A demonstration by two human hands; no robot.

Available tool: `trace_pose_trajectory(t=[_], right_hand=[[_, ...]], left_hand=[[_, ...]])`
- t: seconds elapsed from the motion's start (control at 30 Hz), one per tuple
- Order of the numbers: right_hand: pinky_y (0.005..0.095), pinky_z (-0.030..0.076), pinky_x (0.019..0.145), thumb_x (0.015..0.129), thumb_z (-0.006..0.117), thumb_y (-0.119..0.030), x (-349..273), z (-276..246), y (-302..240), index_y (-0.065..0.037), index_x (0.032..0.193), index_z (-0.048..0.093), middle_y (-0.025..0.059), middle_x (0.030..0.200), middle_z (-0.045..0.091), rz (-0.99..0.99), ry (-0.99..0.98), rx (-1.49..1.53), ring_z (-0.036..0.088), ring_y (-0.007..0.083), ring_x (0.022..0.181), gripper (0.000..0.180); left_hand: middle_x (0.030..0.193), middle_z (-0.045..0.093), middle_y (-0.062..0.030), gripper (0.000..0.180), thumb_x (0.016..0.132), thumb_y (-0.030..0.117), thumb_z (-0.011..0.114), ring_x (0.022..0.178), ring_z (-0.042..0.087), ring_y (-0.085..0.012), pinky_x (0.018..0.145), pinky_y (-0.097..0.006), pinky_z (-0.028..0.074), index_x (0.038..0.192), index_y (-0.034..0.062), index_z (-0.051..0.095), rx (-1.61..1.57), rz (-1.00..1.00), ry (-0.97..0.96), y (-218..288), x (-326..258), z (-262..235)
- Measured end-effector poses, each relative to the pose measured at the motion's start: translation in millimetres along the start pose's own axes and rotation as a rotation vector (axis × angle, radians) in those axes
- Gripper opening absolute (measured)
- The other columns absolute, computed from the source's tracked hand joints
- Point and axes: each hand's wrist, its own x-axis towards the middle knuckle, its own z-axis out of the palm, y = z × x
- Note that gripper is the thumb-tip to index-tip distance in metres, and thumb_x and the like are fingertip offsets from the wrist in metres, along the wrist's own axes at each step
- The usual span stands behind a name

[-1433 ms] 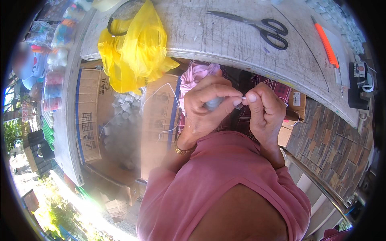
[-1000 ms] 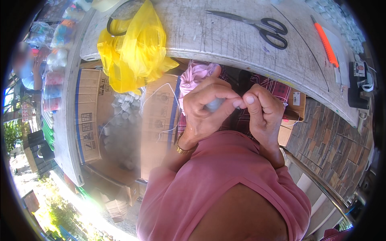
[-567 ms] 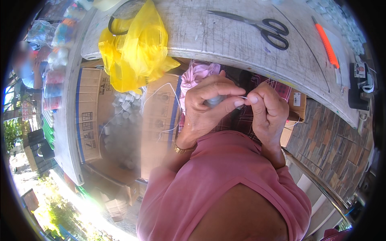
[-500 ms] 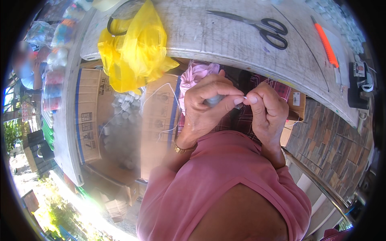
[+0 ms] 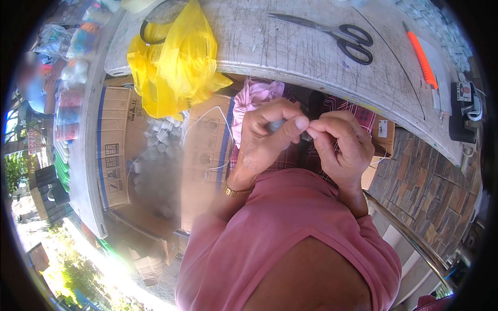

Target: The person assembles small white cylindrical objects by inserting a white string into each one, tying a knot, and trimming the excess string with scissors. The person repeats this process for multiple items on a cluttered workbench.

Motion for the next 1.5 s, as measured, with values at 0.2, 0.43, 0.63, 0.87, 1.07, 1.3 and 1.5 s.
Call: trace_pose_trajectory(t=[0.2,0.43,0.63,0.87,1.07,1.3,1.5], right_hand=[[0.0229,0.041,0.045,0.076,0.070,0.006,-6,5,2,-0.002,0.088,0.061,0.0068,0.079,0.062,0.045,0.050,0.039,0.054,0.0092,0.055,0.017],[0.0225,0.039,0.045,0.076,0.070,0.005,-5,14,-1,-0.001,0.087,0.060,0.0067,0.077,0.061,0.007,0.074,0.058,0.051,0.0090,0.053,0.016],[0.0239,0.040,0.044,0.077,0.070,0.002,-4,19,-1,-0.002,0.086,0.060,0.0069,0.076,0.060,0.035,0.082,0.018,0.052,0.0110,0.053,0.014],[0.0243,0.041,0.044,0.076,0.070,0.002,-3,22,2,-0.003,0.086,0.059,0.0061,0.075,0.060,0.008,0.105,-0.030,0.052,0.0113,0.053,0.015],[0.0245,0.041,0.043,0.075,0.070,0.003,-3,22,3,-0.003,0.084,0.058,0.0058,0.074,0.059,0.000,0.116,-0.058,0.052,0.0113,0.051,0.016],[0.0243,0.041,0.043,0.075,0.070,0.003,-3,21,3,-0.003,0.084,0.058,0.0060,0.075,0.059,0.009,0.109,-0.067,0.053,0.0115,0.052,0.016],[0.0257,0.045,0.046,0.075,0.071,0.004,-4,20,1,-0.003,0.087,0.061,0.0075,0.077,0.061,0.063,0.099,-0.068,0.059,0.0141,0.057,0.017]], left_hand=[[0.104,0.060,-0.0113,0.021,0.092,0.017,0.059,0.102,0.057,-0.0241,0.100,-0.036,0.040,0.109,0.0063,0.058,-0.760,-0.089,-0.027,-6,3,-1],[0.116,0.056,-0.0117,0.030,0.096,0.020,0.053,0.130,0.043,-0.0362,0.104,-0.042,0.039,0.125,0.0112,0.051,-1.168,-0.237,0.071,-4,3,7],[0.119,0.054,-0.0108,0.032,0.098,0.022,0.049,0.134,0.039,-0.0346,0.103,-0.044,0.042,0.129,0.0155,0.047,-1.153,-0.238,0.017,-7,1,10],[0.120,0.052,-0.0103,0.034,0.098,0.024,0.048,0.134,0.039,-0.0333,0.102,-0.043,0.042,0.132,0.0174,0.043,-1.107,-0.209,0.030,-7,0,14],[0.118,0.051,-0.0089,0.034,0.098,0.023,0.051,0.133,0.040,-0.0337,0.098,-0.041,0.045,0.130,0.0182,0.043,-1.018,-0.124,0.043,-7,1,17],[0.115,0.050,-0.0089,0.036,0.097,0.020,0.053,0.131,0.041,-0.0341,0.090,-0.037,0.047,0.131,0.0171,0.040,-0.942,-0.071,0.056,-6,0,19],[0.115,0.051,-0.0087,0.037,0.096,0.018,0.054,0.130,0.043,-0.0331,0.095,-0.038,0.044,0.130,0.0154,0.039,-0.893,-0.020,0.070,-9,1,19]])
